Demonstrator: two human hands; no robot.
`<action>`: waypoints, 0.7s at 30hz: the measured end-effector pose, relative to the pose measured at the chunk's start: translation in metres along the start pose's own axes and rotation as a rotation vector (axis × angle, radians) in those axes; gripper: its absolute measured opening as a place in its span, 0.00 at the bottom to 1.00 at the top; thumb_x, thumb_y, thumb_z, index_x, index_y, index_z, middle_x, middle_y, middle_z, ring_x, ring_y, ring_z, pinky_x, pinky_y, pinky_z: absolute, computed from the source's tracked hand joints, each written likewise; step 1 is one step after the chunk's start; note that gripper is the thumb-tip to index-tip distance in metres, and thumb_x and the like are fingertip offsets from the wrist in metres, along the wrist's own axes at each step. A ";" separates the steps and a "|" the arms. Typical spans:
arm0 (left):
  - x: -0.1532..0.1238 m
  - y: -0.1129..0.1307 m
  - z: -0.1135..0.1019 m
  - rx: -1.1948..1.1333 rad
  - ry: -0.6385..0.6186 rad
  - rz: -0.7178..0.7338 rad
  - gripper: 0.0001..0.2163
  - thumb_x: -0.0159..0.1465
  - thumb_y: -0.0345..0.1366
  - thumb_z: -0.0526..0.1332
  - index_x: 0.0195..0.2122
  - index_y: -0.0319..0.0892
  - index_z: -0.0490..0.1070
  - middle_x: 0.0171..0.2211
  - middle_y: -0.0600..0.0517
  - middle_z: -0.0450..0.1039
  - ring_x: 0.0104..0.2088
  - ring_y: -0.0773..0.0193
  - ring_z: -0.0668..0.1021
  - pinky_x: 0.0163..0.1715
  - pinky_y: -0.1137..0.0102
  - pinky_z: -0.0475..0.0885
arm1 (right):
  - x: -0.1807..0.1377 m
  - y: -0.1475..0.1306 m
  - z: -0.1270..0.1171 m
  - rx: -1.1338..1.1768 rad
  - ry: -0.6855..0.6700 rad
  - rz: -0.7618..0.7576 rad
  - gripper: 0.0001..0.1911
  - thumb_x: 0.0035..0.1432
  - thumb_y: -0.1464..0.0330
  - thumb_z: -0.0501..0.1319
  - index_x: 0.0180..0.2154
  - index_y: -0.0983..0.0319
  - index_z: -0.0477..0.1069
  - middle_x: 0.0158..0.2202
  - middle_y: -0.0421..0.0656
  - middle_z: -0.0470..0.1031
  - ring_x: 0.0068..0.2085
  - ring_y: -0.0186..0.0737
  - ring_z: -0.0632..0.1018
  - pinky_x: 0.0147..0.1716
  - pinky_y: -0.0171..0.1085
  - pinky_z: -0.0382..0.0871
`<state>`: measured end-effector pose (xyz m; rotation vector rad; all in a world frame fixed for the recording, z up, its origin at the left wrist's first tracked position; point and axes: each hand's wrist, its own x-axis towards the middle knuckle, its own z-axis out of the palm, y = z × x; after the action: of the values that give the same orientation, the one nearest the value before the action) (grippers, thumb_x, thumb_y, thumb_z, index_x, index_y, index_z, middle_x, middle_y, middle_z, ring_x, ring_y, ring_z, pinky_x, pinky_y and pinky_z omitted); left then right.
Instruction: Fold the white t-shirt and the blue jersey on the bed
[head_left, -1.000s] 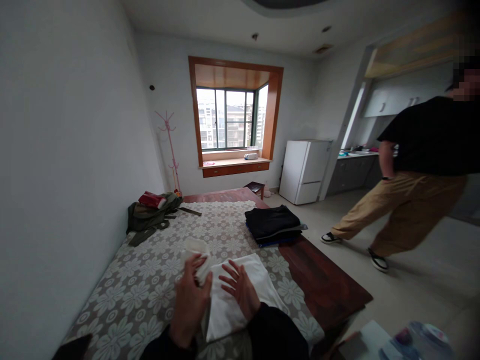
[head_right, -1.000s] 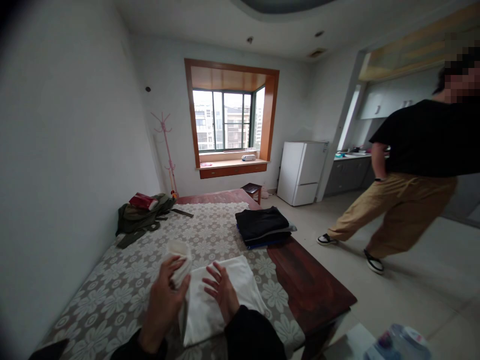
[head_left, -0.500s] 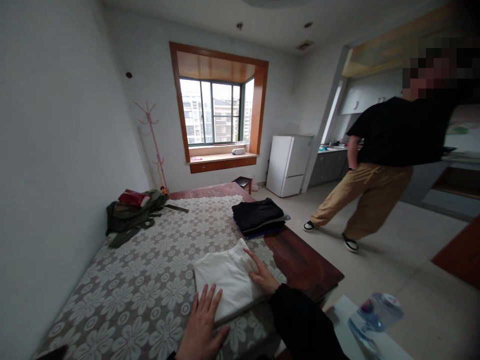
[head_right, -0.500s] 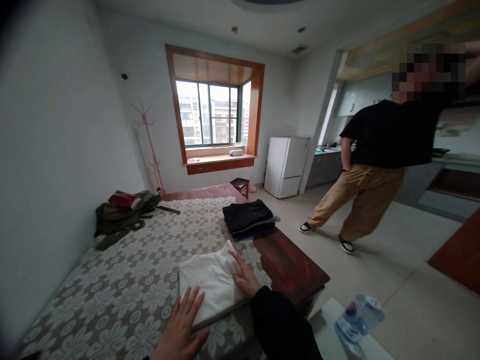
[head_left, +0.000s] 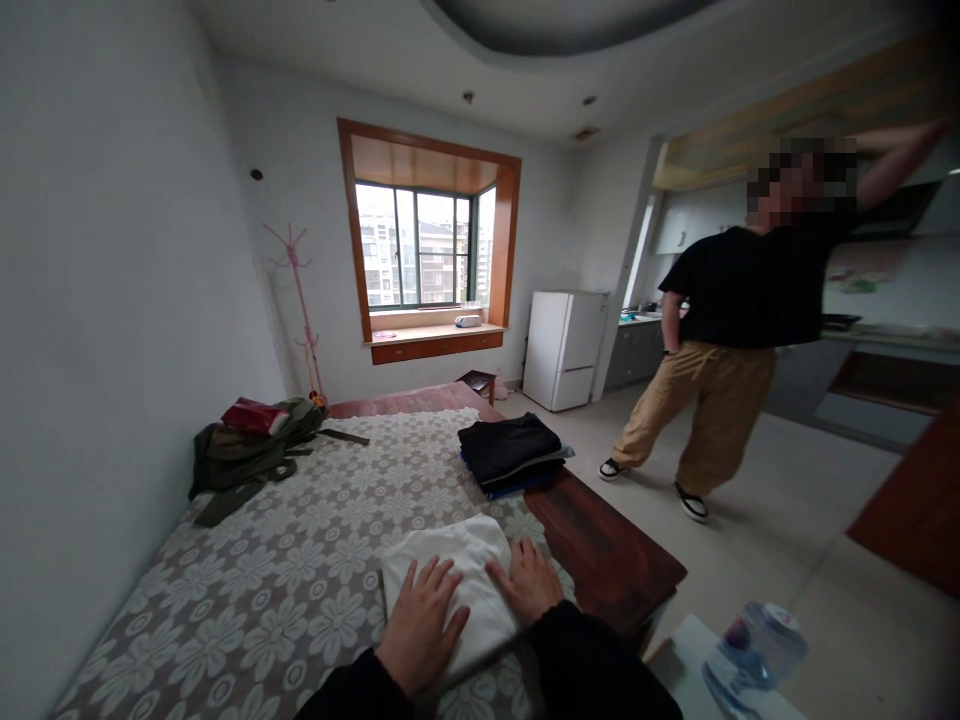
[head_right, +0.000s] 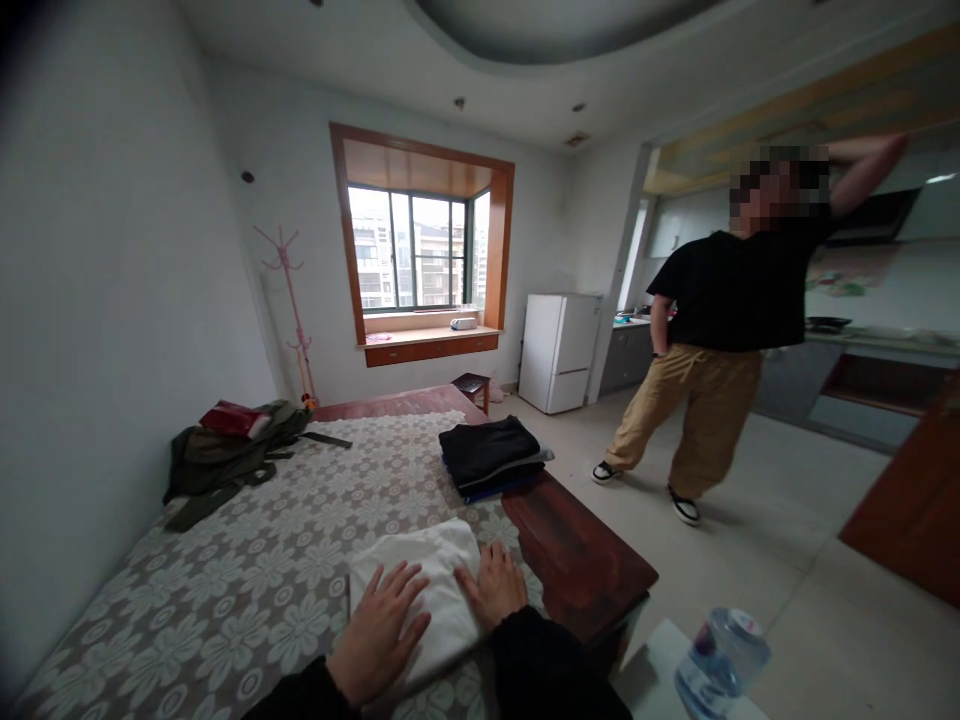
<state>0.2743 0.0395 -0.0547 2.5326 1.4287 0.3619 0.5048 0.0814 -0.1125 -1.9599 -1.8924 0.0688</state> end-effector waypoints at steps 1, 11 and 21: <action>0.009 -0.003 0.006 -0.002 0.014 0.052 0.24 0.70 0.47 0.51 0.67 0.53 0.60 0.70 0.50 0.61 0.70 0.49 0.60 0.69 0.43 0.55 | 0.000 0.000 0.004 -0.003 0.004 -0.013 0.19 0.63 0.53 0.56 0.44 0.60 0.74 0.47 0.55 0.76 0.49 0.60 0.77 0.50 0.54 0.71; 0.025 -0.024 0.048 -0.028 -0.019 0.186 0.36 0.67 0.59 0.48 0.72 0.56 0.37 0.75 0.50 0.41 0.73 0.41 0.48 0.69 0.38 0.47 | -0.003 0.007 0.013 0.430 0.018 -0.217 0.15 0.61 0.65 0.55 0.49 0.56 0.70 0.46 0.48 0.78 0.49 0.51 0.78 0.52 0.47 0.71; 0.021 -0.018 0.045 -0.094 0.010 0.138 0.37 0.65 0.60 0.51 0.72 0.58 0.40 0.75 0.53 0.40 0.74 0.46 0.46 0.71 0.44 0.43 | -0.001 0.011 -0.005 0.727 -0.204 -0.403 0.32 0.63 0.70 0.53 0.68 0.55 0.54 0.63 0.50 0.70 0.61 0.50 0.74 0.61 0.50 0.67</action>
<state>0.2843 0.0635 -0.1003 2.5628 1.2133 0.4543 0.5165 0.0789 -0.1123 -1.1072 -1.9650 0.7453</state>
